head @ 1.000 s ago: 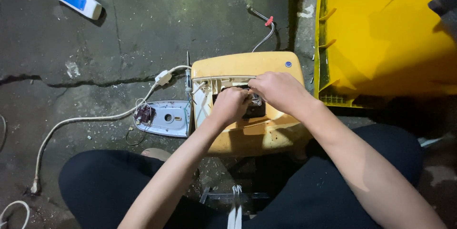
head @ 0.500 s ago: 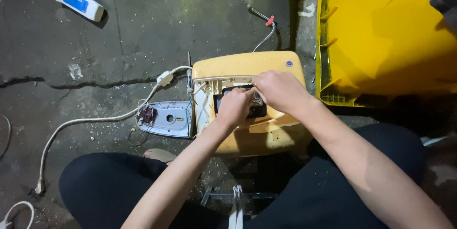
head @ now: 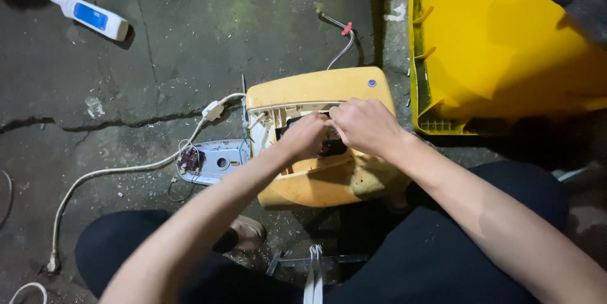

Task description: Disassembling an appliance by removing screws and extracting internal components for adjustment.

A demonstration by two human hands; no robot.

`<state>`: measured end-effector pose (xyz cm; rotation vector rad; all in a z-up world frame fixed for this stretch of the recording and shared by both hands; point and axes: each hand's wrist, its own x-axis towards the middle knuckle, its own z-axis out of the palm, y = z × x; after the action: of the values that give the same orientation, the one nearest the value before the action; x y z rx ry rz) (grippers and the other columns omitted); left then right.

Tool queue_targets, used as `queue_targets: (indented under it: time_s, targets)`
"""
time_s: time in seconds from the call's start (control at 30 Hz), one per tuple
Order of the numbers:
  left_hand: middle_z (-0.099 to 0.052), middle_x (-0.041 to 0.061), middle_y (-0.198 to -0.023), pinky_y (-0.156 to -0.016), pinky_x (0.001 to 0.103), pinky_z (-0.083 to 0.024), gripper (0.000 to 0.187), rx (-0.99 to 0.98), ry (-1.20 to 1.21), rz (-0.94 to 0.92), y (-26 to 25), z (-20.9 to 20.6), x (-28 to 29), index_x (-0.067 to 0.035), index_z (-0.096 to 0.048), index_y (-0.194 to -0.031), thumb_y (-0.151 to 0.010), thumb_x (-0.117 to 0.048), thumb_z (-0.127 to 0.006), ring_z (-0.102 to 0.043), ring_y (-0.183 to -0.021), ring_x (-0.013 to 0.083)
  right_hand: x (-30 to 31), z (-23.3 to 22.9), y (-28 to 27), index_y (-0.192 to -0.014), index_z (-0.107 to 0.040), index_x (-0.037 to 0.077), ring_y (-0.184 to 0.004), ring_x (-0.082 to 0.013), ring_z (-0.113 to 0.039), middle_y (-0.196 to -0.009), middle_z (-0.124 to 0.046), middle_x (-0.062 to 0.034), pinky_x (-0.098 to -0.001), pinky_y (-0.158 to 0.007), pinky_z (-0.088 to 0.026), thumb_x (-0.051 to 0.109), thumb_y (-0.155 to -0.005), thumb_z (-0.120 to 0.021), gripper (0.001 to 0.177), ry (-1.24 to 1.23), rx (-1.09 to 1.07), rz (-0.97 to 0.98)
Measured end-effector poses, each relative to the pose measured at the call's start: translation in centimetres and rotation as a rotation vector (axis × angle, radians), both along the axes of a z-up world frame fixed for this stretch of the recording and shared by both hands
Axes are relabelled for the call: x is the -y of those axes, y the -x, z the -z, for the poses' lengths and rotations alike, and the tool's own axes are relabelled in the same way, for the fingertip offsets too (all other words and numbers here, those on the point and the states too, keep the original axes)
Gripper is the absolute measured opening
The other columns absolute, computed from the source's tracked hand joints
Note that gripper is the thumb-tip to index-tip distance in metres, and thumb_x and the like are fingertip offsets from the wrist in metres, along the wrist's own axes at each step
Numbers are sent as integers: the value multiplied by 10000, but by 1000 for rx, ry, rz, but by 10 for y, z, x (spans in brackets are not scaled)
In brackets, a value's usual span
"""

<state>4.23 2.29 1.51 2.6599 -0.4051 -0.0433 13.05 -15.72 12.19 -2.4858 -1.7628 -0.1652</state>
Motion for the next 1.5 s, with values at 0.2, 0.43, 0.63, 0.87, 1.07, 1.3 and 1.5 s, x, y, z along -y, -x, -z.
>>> queue_targets:
  time_s: [0.2,0.43,0.63,0.87,1.07,1.3,1.5]
  targets:
    - [-710,164,-830,-704,488,-610,150,-182,13,154,-29,-14,-12,10,-718,-804,-799,-139,-735,-715,-775,403,7,-7,13,-892,-623,173,-793,-284,-707,-699,-643,-25,-462,-610,-576,333,-997,-477,240,6,-42,68]
    - [-731,116,-859,-831,464,-598,103,-46,-111,157,2,-44,-23,-69,-729,-897,-830,-142,-760,-721,-922,371,5,-22,11,-896,-651,168,-828,-305,-710,-737,-667,-64,-471,-650,-585,356,-981,-509,250,85,-114,69]
    - [-711,170,-1088,-879,554,-576,409,-261,5,-324,83,-47,-38,-50,-672,-1217,-870,-231,-791,-701,-1034,414,8,-46,17,-897,-689,202,-854,-289,-723,-776,-728,-43,-447,-723,-586,340,-975,-530,224,101,-109,37]
    - [-740,92,-1134,-907,494,-570,282,-488,-118,-315,114,-86,-29,-165,-750,-1130,-951,-377,-697,-722,-1051,327,25,-86,22,-983,-752,227,-867,-201,-738,-820,-767,36,-349,-781,-574,412,-1062,-550,285,-107,-524,365]
    - [-713,110,-1190,-958,465,-538,435,-284,-117,-345,111,-74,-18,-112,-702,-1255,-878,-324,-749,-682,-1134,314,27,-41,24,-950,-786,159,-687,-194,-712,-675,-731,-24,-336,-701,-571,295,-1028,-618,230,-290,-807,662]
    - [-669,69,-1235,-995,429,-498,426,-192,-36,-410,106,-52,-13,-115,-681,-1277,-906,-318,-731,-590,-1242,278,28,-23,21,-975,-805,167,-868,-301,-747,-770,-769,-49,-441,-758,-580,323,-1018,-611,252,-115,-574,641]
    - [-676,18,-1215,-1017,399,-466,333,-190,-29,-457,102,-53,-7,-174,-702,-1242,-937,-307,-698,-571,-1269,240,37,-2,8,-1176,-765,116,-1088,-388,-719,-1132,-777,-159,-532,-930,-559,301,-1050,-518,333,196,-543,553]
